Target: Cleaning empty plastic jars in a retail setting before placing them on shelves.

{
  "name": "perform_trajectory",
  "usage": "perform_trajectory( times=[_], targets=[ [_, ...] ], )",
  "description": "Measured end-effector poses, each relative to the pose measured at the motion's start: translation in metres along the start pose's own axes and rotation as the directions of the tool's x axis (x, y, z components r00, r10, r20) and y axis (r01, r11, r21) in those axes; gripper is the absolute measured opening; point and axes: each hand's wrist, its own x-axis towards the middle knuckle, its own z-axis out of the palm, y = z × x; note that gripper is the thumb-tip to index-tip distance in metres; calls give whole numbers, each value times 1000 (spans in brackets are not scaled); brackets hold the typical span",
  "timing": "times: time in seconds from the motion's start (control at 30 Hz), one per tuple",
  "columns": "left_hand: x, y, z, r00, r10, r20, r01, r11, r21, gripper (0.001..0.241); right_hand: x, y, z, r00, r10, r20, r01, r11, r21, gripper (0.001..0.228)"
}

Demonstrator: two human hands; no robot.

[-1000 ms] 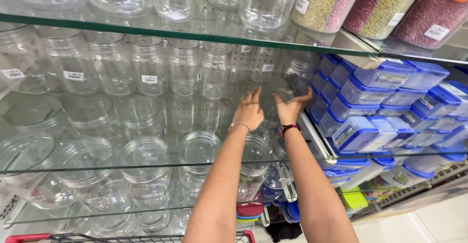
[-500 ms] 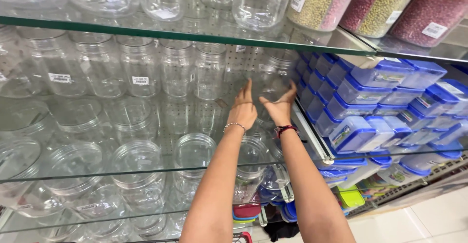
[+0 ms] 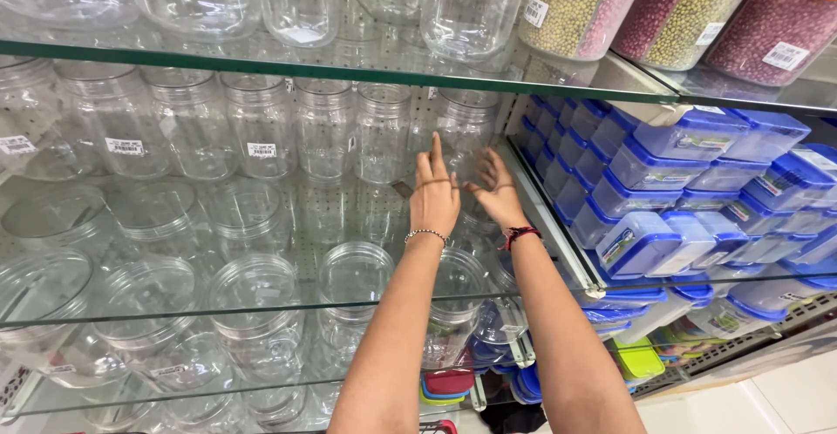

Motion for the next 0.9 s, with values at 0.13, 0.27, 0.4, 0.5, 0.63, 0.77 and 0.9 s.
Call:
perform_trajectory(
  times=[0.13,0.27,0.4,0.5,0.63,0.77,0.9],
  targets=[
    [1,-1,0,999,-37,5,37,999,16,84,-11,-44,8,999,30,41,-27,998,-61,90],
    [-2,-10,9,997,-35,-72,35,999,7,84,-15,-61,14,999,38,40,-35,997,-70,92],
    [0,-21,20,977,-58,-207,41,996,-81,69,-7,-41,14,998,56,-16,-57,993,-105,99],
    [-6,-29,24,970,-157,-184,133,982,-135,58,-12,-52,19,993,87,-74,-99,978,-185,114],
    [-20,-32,15,966,-229,-121,215,969,-124,51,-23,-40,17,988,-155,-5,121,795,-594,130],
    [-48,-23,-19,978,-205,-32,205,979,-4,44,-57,-64,32,925,336,-175,-272,267,-924,108],
    [-103,22,-82,975,-162,155,112,952,286,45,-121,-108,53,924,343,-169,-286,327,-901,89]
  ],
)
